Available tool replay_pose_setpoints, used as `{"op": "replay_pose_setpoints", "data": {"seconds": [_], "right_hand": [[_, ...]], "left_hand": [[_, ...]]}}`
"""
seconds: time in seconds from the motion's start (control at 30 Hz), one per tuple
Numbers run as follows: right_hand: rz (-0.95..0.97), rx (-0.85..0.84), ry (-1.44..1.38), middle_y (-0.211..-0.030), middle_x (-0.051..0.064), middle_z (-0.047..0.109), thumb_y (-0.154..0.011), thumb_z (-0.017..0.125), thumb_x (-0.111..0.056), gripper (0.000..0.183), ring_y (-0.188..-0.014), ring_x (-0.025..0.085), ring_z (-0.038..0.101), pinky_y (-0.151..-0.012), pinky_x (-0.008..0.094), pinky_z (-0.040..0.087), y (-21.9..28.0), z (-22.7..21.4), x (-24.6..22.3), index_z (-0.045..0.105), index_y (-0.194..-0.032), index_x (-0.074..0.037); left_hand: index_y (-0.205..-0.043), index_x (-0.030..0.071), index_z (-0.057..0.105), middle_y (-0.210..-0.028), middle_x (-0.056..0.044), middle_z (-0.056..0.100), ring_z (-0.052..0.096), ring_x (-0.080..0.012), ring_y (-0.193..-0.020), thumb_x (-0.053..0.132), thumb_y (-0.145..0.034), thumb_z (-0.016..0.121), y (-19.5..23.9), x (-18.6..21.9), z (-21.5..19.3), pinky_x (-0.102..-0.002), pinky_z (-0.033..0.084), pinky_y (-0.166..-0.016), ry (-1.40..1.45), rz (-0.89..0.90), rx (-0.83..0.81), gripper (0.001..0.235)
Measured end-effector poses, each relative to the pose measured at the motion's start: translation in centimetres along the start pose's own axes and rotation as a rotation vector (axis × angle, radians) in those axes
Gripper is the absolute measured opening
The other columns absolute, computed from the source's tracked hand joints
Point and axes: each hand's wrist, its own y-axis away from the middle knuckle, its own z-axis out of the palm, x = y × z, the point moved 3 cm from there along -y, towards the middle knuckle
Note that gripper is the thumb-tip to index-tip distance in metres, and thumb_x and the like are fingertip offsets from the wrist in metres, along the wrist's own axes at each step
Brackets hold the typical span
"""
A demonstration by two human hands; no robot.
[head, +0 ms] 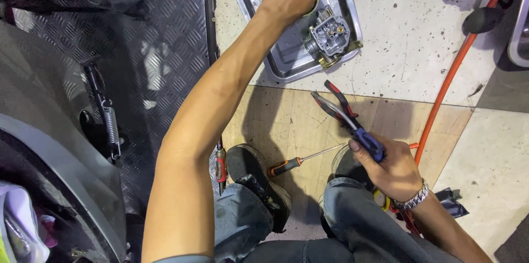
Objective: Cleaning and inspecting a motorcycle carburetor using compressed air and a small hand tool.
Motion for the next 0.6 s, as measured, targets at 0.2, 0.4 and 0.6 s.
{"op": "replay_pose_setpoints", "data": {"seconds": [0.2,0.4,0.6], "right_hand": [[0.043,-0.059,0.002,-0.066,0.001,0.076,-0.092,0.049,-0.053,0.047,-0.042,0.016,0.068,-0.036,0.031,0.057,-0.2,0.5,0.2,0.07,-0.098,-0.013],[0.096,-0.05,0.021,-0.056,0.0,0.069,-0.09,0.054,-0.055,0.045,-0.04,0.015,0.062,-0.035,0.029,0.051,-0.2,0.5,0.4,0.071,-0.093,-0.013],[0.17,-0.098,-0.028,-0.067,0.001,0.074,-0.089,0.052,-0.056,0.047,-0.047,0.017,0.064,-0.043,0.032,0.053,0.0,-0.3,-0.7,0.075,-0.099,-0.015]], "left_hand": [[-0.058,0.015,0.057,-0.055,0.006,0.055,0.047,-0.0098,-0.049,0.016,-0.106,0.062,-2.1,1.5,0.8,-0.031,0.037,-0.044,-0.075,0.134,-0.275,0.049],[-0.064,0.022,0.072,-0.066,0.009,0.069,0.063,-0.0146,-0.056,0.008,-0.101,0.059,-3.5,2.1,0.6,-0.031,0.037,-0.044,-0.105,0.281,-0.256,0.042],[-0.076,0.021,0.076,-0.079,0.005,0.076,0.072,-0.0175,-0.068,0.015,-0.106,0.054,-2.4,1.3,-1.2,-0.029,0.042,-0.049,-0.18,0.395,-0.304,0.038]]}}
